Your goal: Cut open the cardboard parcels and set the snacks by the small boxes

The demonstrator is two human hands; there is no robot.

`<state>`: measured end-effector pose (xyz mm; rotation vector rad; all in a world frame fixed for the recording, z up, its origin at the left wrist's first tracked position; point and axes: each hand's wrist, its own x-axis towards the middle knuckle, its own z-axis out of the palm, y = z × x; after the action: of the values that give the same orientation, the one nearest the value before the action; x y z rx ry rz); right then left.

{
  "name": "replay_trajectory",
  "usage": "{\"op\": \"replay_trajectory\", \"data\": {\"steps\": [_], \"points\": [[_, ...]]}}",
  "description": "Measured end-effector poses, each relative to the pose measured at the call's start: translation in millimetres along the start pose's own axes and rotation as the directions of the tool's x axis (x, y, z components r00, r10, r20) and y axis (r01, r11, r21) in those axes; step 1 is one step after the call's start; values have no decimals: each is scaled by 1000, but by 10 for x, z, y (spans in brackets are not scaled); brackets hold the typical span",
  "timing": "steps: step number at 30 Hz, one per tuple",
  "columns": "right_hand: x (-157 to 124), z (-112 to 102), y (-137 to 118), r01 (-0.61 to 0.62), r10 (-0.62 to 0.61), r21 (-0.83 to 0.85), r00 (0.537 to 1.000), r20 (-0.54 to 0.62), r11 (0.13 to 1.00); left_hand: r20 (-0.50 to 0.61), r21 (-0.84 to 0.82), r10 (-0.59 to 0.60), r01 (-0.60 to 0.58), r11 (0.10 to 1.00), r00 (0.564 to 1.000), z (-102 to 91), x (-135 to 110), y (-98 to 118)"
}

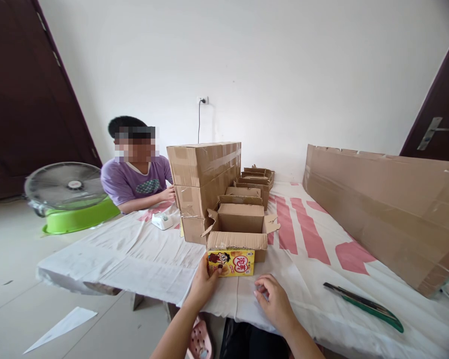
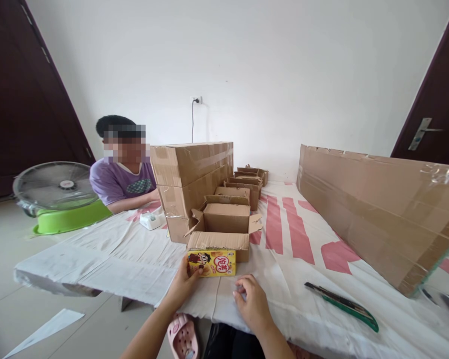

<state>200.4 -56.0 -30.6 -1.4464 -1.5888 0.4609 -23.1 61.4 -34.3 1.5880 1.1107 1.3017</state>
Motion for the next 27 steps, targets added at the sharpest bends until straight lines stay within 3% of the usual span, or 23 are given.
{"op": "replay_trajectory", "data": {"steps": [27], "points": [[18, -9, 12, -8, 9, -25, 999, 36, 1000, 25, 90, 50, -53, 995, 998, -7, 16, -85]]}}
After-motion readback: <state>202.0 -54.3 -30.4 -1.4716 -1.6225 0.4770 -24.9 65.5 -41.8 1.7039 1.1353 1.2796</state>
